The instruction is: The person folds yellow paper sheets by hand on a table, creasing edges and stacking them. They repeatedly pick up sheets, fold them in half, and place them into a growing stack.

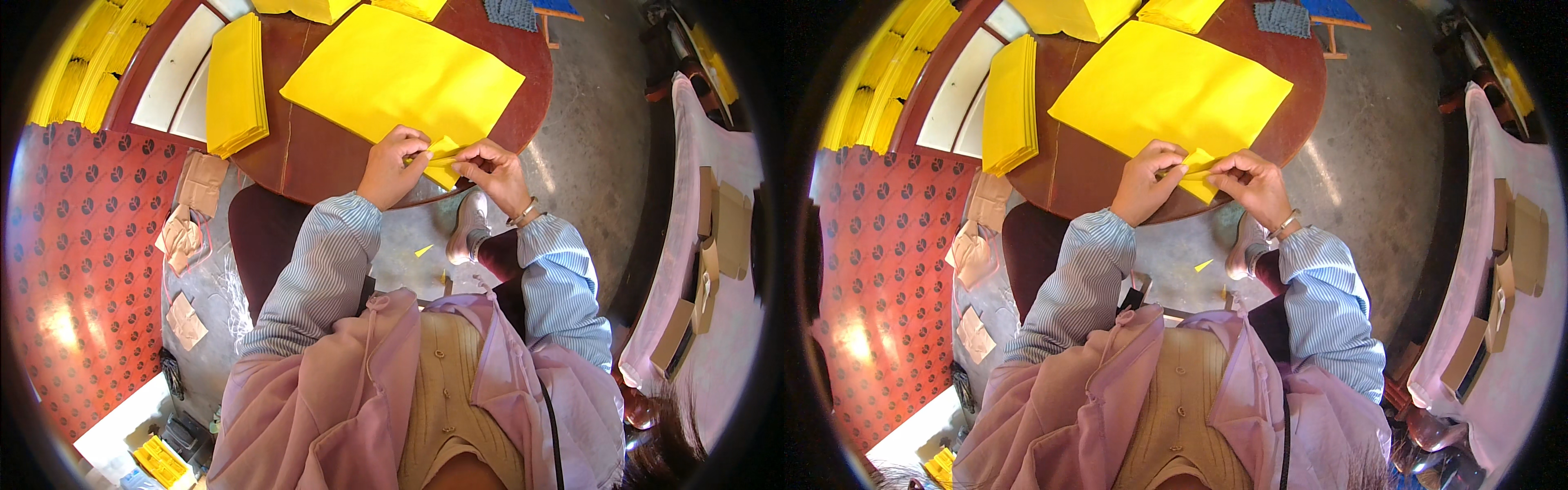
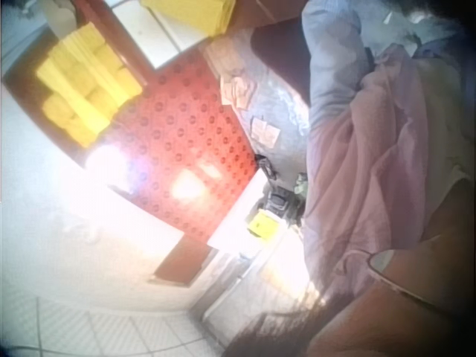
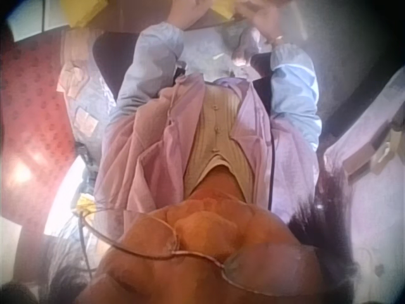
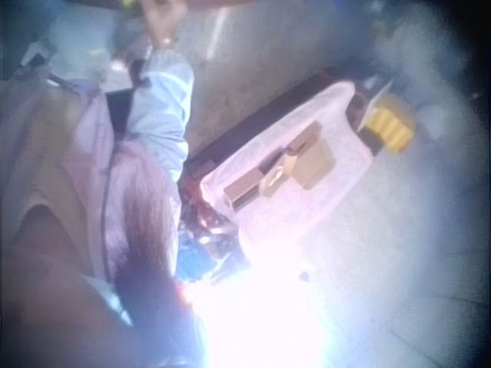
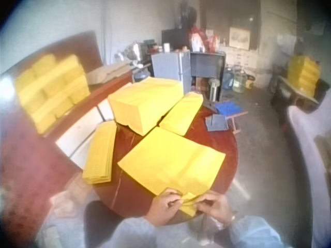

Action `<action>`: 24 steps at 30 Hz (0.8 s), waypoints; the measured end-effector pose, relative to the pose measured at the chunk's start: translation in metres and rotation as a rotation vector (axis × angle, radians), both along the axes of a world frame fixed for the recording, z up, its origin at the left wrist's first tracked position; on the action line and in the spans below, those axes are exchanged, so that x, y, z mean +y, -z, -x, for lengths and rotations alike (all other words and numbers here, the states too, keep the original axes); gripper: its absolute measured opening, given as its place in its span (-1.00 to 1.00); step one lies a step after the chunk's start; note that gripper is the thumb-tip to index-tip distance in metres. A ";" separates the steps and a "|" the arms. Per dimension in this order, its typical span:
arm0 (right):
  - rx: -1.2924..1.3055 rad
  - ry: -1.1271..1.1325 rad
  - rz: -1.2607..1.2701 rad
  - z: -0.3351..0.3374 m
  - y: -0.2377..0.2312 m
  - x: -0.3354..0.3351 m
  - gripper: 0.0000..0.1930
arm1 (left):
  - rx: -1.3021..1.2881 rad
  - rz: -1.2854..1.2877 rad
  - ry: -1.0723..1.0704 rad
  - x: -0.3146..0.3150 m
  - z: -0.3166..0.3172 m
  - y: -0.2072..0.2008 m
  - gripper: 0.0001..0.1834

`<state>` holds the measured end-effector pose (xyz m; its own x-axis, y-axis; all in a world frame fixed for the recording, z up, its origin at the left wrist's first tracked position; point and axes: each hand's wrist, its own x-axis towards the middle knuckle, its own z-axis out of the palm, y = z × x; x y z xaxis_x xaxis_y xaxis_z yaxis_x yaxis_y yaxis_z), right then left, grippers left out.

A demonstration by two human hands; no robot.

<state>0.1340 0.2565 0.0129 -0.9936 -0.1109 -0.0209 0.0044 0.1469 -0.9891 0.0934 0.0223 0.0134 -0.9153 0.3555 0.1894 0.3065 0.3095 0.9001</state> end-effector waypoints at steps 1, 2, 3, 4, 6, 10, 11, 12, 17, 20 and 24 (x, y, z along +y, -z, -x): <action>-0.021 0.001 0.004 0.001 0.000 0.000 -0.91 | -0.007 0.007 -0.001 0.000 0.000 0.000 -0.80; 0.007 0.003 0.003 0.001 0.000 0.000 -0.91 | -0.004 0.006 -0.001 0.000 0.000 0.000 -0.80; 0.036 0.003 0.001 0.002 0.000 -0.001 -0.91 | -0.005 0.007 -0.002 0.000 0.000 0.000 -0.80; 0.065 0.002 -0.001 0.002 0.000 -0.001 -0.91 | -0.005 0.004 -0.003 0.000 0.000 0.000 -0.80; 0.051 0.019 0.016 0.002 0.000 -0.003 -0.91 | 0.002 0.008 -0.006 0.000 0.000 0.001 -0.80; 0.106 0.115 0.013 0.001 -0.001 -0.011 -0.90 | -0.003 0.010 0.017 -0.001 0.001 0.002 -0.82; 0.107 0.126 -0.003 0.001 -0.002 -0.013 -0.90 | -0.009 -0.007 0.020 -0.001 0.001 0.002 -0.82; 0.116 0.129 -0.016 0.003 -0.003 -0.014 -0.90 | -0.015 -0.024 0.023 -0.002 0.001 0.002 -0.82; 0.194 0.137 -0.101 0.007 -0.008 -0.019 -0.89 | 0.012 -0.037 0.058 -0.001 -0.001 0.001 -0.76; 0.243 0.144 -0.120 0.008 -0.010 -0.022 -0.90 | -0.023 -0.003 0.020 0.001 -0.003 0.000 -0.72; 0.289 0.149 -0.128 0.010 -0.011 -0.023 -0.89 | -0.013 0.014 0.000 0.004 -0.003 0.000 -0.71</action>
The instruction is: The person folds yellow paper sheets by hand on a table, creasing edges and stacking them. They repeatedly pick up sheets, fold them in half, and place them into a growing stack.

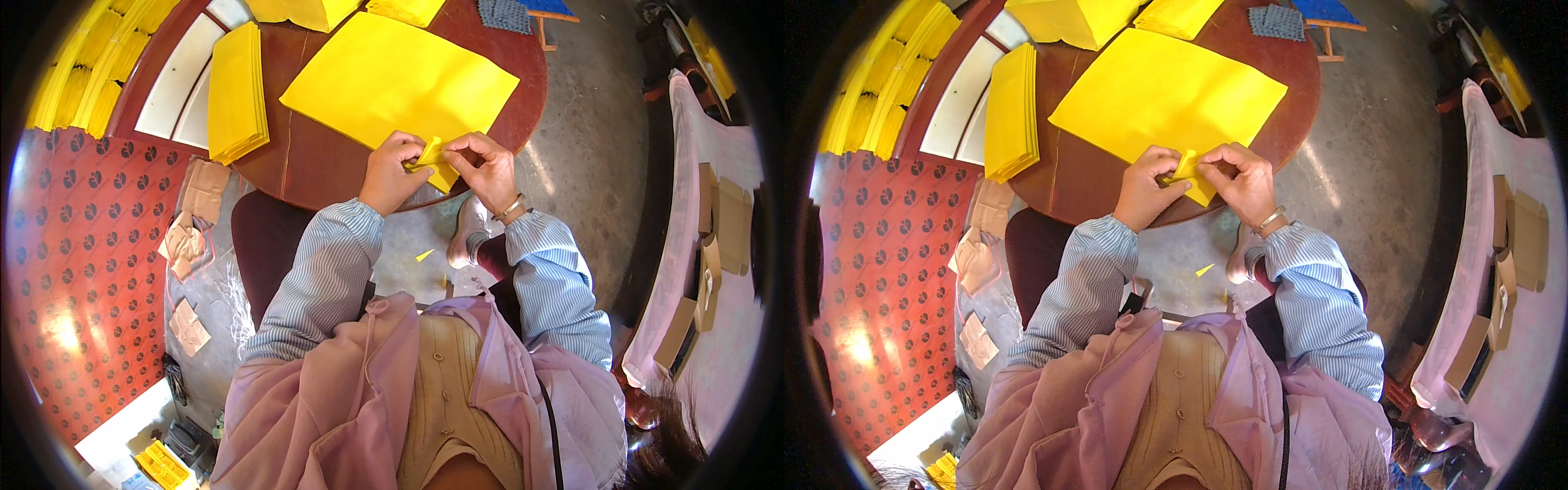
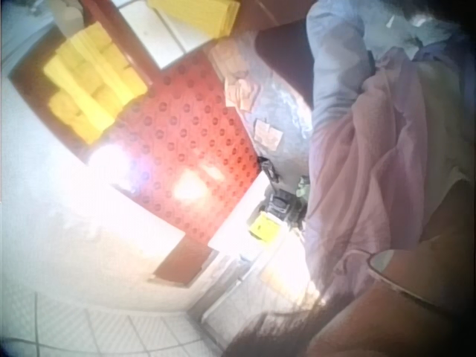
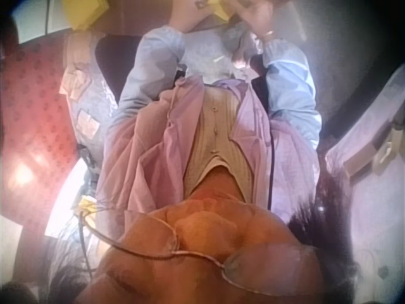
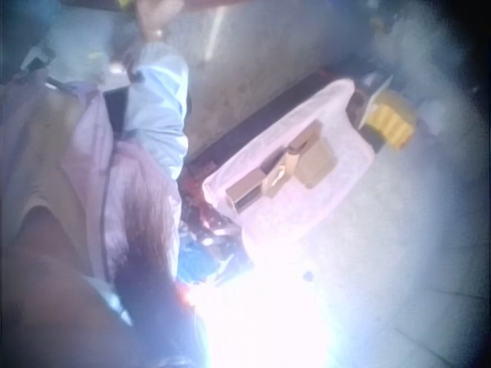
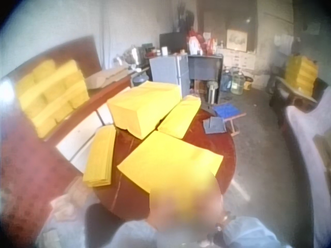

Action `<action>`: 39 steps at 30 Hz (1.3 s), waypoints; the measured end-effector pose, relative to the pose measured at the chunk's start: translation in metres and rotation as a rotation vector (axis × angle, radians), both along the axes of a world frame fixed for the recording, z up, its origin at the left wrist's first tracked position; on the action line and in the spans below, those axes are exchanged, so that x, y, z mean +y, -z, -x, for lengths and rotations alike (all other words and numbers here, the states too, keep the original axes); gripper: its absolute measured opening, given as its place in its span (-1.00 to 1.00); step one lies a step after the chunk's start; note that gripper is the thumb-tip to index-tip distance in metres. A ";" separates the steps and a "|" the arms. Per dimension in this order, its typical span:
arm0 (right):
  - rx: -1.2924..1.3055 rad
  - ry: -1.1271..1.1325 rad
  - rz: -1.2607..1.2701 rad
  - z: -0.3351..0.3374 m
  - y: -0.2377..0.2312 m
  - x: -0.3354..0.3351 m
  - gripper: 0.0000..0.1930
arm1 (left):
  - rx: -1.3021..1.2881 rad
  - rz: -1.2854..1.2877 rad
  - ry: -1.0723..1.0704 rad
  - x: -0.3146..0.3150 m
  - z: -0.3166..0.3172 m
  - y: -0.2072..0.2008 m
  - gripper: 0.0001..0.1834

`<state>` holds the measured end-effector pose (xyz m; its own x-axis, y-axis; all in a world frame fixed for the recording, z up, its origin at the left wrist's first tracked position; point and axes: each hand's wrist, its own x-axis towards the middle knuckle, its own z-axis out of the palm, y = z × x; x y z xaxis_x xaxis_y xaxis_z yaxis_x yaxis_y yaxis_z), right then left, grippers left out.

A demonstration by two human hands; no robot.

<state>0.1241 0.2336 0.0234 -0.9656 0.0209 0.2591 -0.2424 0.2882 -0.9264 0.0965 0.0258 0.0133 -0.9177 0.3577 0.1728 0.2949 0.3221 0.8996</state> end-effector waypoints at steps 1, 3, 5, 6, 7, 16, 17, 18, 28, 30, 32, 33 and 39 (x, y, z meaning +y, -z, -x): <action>0.013 0.002 -0.018 0.000 0.000 0.000 -0.89 | 0.002 0.000 -0.003 0.000 0.000 0.000 -0.71; 0.009 0.006 -0.014 0.000 -0.001 0.000 -0.88 | 0.021 0.012 -0.007 0.000 0.000 0.000 -0.72; 0.003 0.009 -0.017 -0.001 -0.002 0.000 -0.88 | 0.026 0.015 -0.015 0.001 -0.001 0.000 -0.72; -0.002 0.010 -0.021 -0.001 -0.003 0.000 -0.88 | 0.024 0.013 -0.022 0.001 -0.001 0.000 -0.72; -0.005 0.010 -0.025 -0.002 -0.004 0.000 -0.88 | 0.021 0.009 -0.028 0.002 -0.001 -0.001 -0.73; 0.006 0.004 -0.020 0.000 -0.003 0.001 -0.87 | 0.003 -0.004 -0.057 0.003 -0.001 0.000 -0.75; 0.007 0.008 -0.031 0.000 -0.003 0.000 -0.87 | 0.004 -0.003 -0.060 0.004 -0.001 0.000 -0.75; 0.004 0.011 -0.042 0.000 -0.004 0.000 -0.87 | 0.004 -0.003 -0.063 0.004 -0.001 0.000 -0.76; 0.100 -0.255 -0.153 -0.021 -0.016 0.026 -0.79 | 0.004 -0.037 -0.106 0.006 0.001 0.000 -0.77; 0.115 -0.271 -0.255 -0.027 -0.010 0.025 -0.74 | 0.002 -0.036 -0.105 0.006 0.001 0.000 -0.77; 0.155 -0.280 -0.323 -0.028 -0.005 0.023 -0.73 | 0.000 -0.037 -0.100 0.007 0.001 0.001 -0.77; 0.168 -0.289 -0.334 -0.026 -0.003 0.024 -0.72 | 0.000 -0.038 -0.100 0.006 0.001 0.001 -0.77; 0.143 -0.317 -0.277 -0.018 0.000 0.027 -0.76 | -0.026 -0.054 -0.079 0.004 0.003 0.001 -0.76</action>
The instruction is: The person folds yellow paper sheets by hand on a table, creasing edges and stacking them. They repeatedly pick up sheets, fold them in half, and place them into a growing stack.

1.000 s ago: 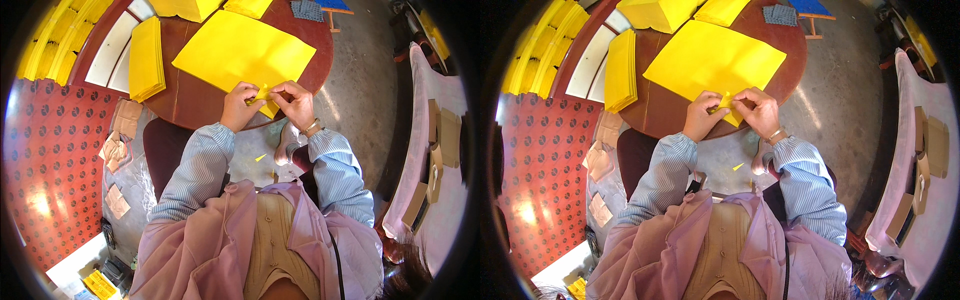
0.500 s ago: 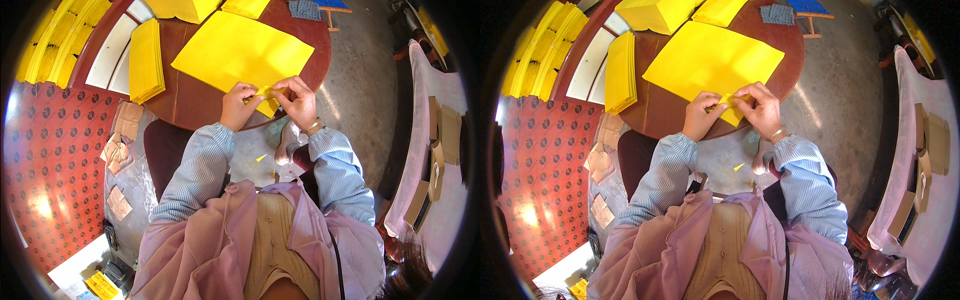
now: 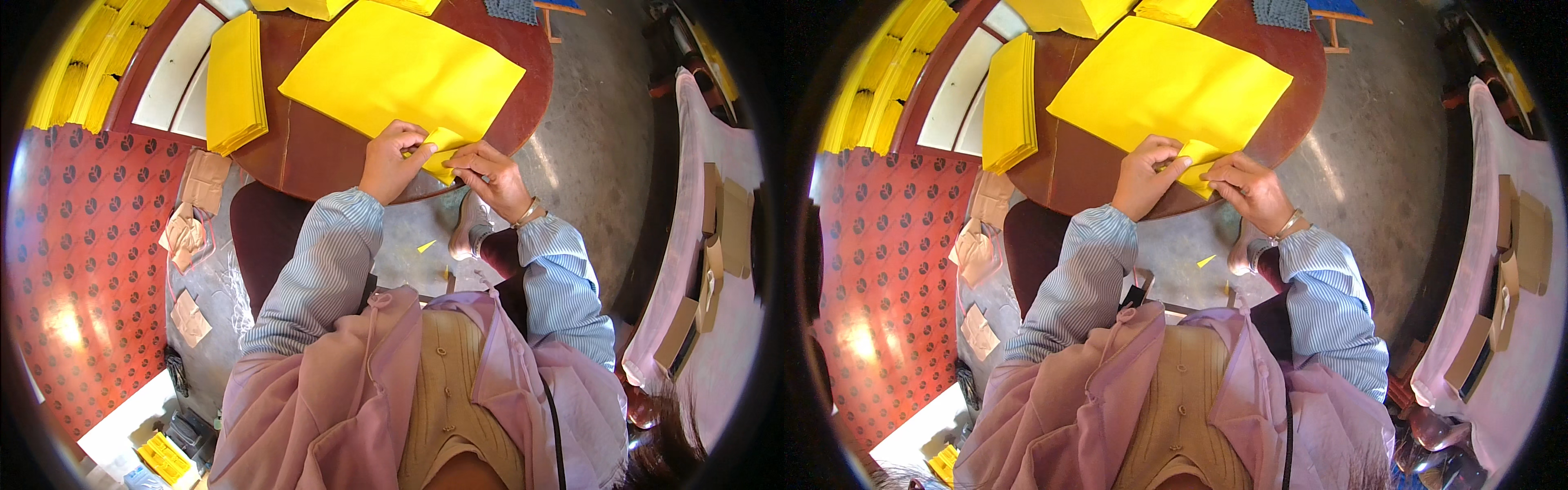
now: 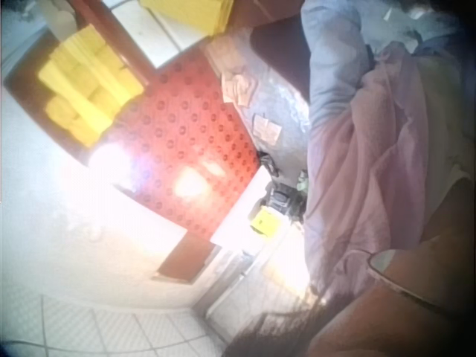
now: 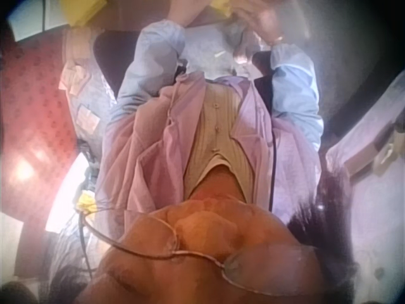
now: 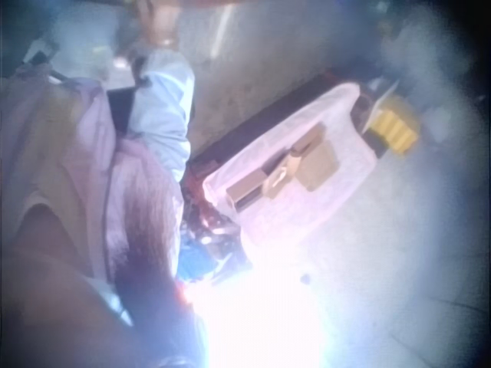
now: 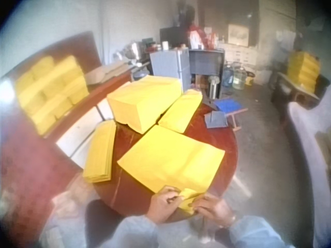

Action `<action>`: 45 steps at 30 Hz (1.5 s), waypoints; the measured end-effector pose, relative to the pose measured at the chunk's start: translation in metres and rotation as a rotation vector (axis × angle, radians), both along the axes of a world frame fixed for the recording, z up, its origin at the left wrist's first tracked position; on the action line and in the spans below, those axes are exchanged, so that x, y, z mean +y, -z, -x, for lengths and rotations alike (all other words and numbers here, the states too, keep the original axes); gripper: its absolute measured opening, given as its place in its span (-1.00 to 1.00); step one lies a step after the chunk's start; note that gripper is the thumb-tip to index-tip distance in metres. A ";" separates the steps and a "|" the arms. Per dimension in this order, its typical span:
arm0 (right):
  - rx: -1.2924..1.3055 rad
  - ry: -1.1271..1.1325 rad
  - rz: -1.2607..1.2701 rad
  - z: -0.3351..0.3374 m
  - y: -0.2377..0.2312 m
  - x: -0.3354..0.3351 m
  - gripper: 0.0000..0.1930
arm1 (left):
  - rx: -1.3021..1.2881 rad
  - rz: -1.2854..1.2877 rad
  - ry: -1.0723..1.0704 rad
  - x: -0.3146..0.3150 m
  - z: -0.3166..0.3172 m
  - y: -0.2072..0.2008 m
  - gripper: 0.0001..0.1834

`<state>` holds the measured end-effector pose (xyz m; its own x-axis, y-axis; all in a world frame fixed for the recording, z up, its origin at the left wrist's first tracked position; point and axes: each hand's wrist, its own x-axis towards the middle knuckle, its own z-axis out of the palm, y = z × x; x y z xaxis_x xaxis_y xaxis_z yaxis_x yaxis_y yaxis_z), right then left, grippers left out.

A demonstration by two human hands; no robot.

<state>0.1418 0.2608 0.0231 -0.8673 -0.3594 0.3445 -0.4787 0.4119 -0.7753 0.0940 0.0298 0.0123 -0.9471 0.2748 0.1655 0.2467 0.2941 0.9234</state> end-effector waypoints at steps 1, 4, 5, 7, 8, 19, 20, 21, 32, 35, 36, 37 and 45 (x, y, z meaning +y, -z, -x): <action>0.019 0.017 0.008 0.001 0.001 0.000 -0.78 | -0.009 0.002 0.006 -0.001 0.000 0.000 -0.76; -0.050 0.064 0.081 0.001 0.005 -0.002 -0.83 | -0.024 -0.013 0.024 -0.002 0.001 0.002 -0.78; -0.154 0.099 0.136 0.001 0.006 -0.002 -0.85 | -0.024 -0.006 0.033 -0.003 0.001 0.002 -0.78; -0.286 0.139 0.224 0.002 0.009 -0.003 -0.87 | -0.017 0.001 0.052 -0.005 0.002 0.002 -0.79; -0.313 0.144 0.258 0.003 0.011 -0.004 -0.88 | -0.017 0.007 0.069 -0.006 0.003 0.002 -0.80; -0.275 0.224 0.231 0.005 0.007 -0.010 -0.88 | 0.047 0.008 0.115 -0.005 -0.004 0.001 -0.76; -0.273 0.247 0.180 0.002 0.005 -0.010 -0.88 | 0.066 0.041 0.086 -0.004 -0.005 0.001 -0.78; -0.265 0.271 0.132 0.000 0.004 -0.010 -0.89 | 0.083 0.063 0.062 -0.003 -0.005 0.002 -0.79; -0.166 0.230 0.156 -0.005 0.001 -0.012 -0.86 | 0.003 0.026 0.059 -0.007 0.001 0.002 -0.83; -0.250 0.257 0.211 -0.002 0.003 -0.013 -0.88 | 0.023 0.017 0.096 -0.010 0.003 0.002 -0.83; -0.269 0.259 0.231 -0.002 0.004 -0.012 -0.88 | 0.027 0.006 0.107 -0.011 0.003 0.002 -0.82; -0.273 0.260 0.229 -0.002 0.005 -0.012 -0.89 | 0.032 -0.005 0.118 -0.012 0.003 0.001 -0.82; -0.233 0.272 0.255 0.000 0.009 -0.014 -0.84 | 0.090 0.037 0.095 -0.004 -0.005 -0.002 -0.81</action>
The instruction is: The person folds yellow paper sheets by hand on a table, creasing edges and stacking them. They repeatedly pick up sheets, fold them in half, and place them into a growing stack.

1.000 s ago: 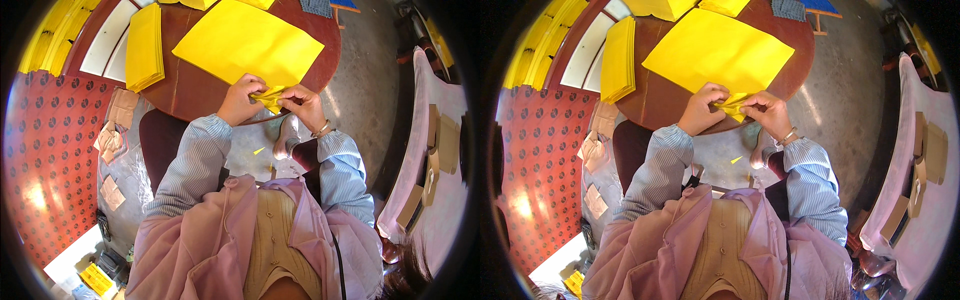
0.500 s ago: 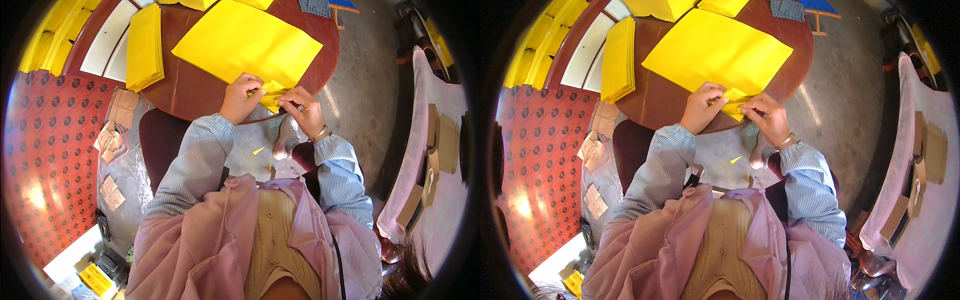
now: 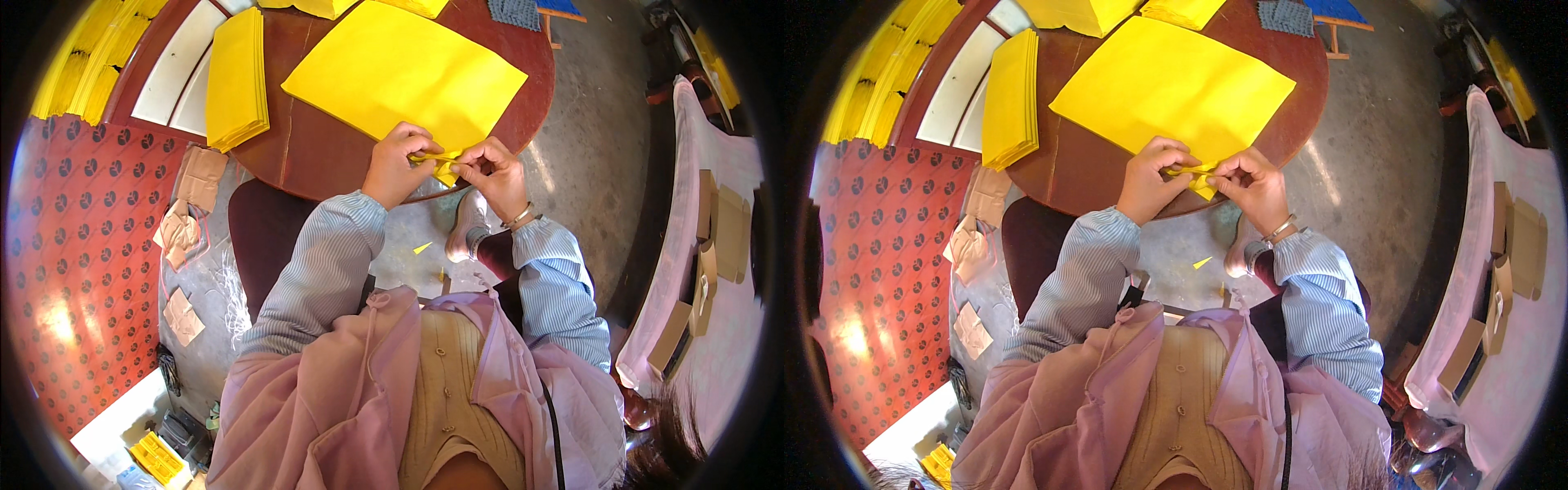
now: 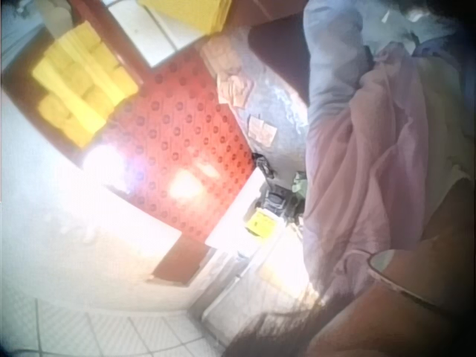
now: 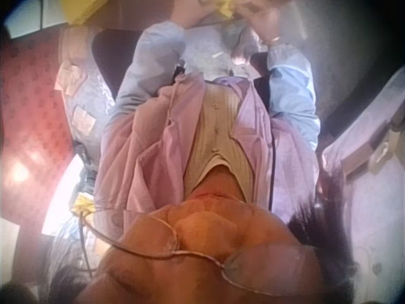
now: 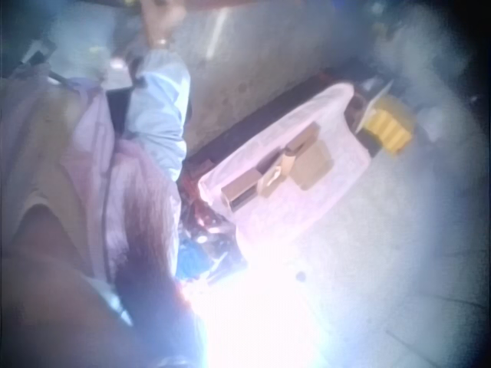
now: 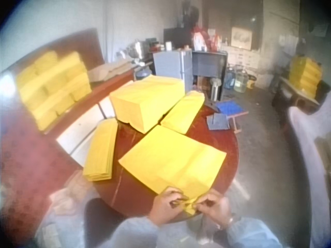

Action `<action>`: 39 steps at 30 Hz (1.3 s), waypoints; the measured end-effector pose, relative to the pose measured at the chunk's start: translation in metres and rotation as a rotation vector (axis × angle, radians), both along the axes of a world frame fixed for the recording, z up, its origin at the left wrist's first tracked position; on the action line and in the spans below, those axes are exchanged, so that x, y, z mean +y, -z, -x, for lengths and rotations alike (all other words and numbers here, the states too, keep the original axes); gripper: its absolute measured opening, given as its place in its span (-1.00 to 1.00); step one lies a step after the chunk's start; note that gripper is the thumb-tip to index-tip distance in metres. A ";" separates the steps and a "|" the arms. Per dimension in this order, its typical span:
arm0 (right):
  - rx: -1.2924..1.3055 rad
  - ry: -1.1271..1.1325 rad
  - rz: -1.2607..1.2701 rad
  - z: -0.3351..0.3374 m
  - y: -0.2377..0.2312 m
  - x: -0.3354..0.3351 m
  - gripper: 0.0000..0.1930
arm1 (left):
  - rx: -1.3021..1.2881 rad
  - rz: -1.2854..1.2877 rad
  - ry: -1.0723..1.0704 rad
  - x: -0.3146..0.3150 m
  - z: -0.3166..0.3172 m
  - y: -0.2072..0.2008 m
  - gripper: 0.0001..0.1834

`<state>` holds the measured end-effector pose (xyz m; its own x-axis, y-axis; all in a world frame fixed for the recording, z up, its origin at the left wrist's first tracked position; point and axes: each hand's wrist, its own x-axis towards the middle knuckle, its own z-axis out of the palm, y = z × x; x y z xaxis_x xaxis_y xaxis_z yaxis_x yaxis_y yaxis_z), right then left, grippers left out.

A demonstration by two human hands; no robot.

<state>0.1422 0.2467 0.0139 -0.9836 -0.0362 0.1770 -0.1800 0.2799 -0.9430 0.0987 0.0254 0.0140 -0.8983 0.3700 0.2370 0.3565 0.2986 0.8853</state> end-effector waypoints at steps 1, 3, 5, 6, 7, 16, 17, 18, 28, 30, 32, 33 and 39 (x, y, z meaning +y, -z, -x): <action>0.015 0.006 -0.023 -0.001 -0.001 0.000 -0.83 | -0.008 0.018 -0.032 0.002 -0.001 0.001 -0.82; 0.021 0.021 -0.076 -0.004 -0.004 0.000 -0.80 | -0.024 -0.006 -0.066 0.003 0.001 0.003 -0.82; 0.046 0.013 -0.114 -0.007 -0.008 0.002 -0.82 | -0.039 -0.021 -0.084 0.003 0.002 0.004 -0.82; 0.064 0.002 -0.123 -0.008 -0.009 0.002 -0.83 | -0.039 -0.027 -0.085 0.003 0.002 0.005 -0.81; 0.077 -0.014 -0.139 -0.008 -0.010 0.002 -0.84 | -0.038 -0.032 -0.084 0.002 0.002 0.005 -0.81; -0.042 -0.008 -0.056 -0.001 -0.008 0.002 -0.88 | -0.079 -0.002 -0.002 -0.006 0.006 0.003 -0.80; -0.062 -0.005 -0.049 0.000 -0.007 0.002 -0.89 | -0.073 -0.024 0.030 -0.007 0.006 0.002 -0.80; -0.080 -0.003 -0.039 0.000 -0.007 0.002 -0.89 | -0.069 -0.045 0.062 -0.008 0.006 0.002 -0.79; 0.004 0.022 -0.109 -0.002 -0.006 0.002 -0.85 | -0.046 0.000 -0.084 0.003 0.001 0.002 -0.83; 0.031 0.020 -0.091 -0.005 -0.008 0.002 -0.84 | -0.060 -0.017 -0.075 0.002 0.002 0.004 -0.81; 0.075 0.000 -0.119 -0.006 -0.010 0.001 -0.84 | -0.078 -0.032 -0.073 0.001 0.003 0.005 -0.80; 0.096 -0.007 -0.135 -0.006 -0.010 0.002 -0.84 | -0.082 -0.041 -0.073 0.001 0.004 0.005 -0.80; -0.026 -0.014 -0.065 -0.003 -0.010 0.003 -0.86 | -0.089 -0.029 -0.029 -0.004 0.005 0.003 -0.80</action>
<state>0.1448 0.2494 0.0235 -0.9871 -0.0609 0.1479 -0.1598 0.3381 -0.9274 0.0934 0.0219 0.0112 -0.9264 0.3380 0.1661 0.2680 0.2817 0.9213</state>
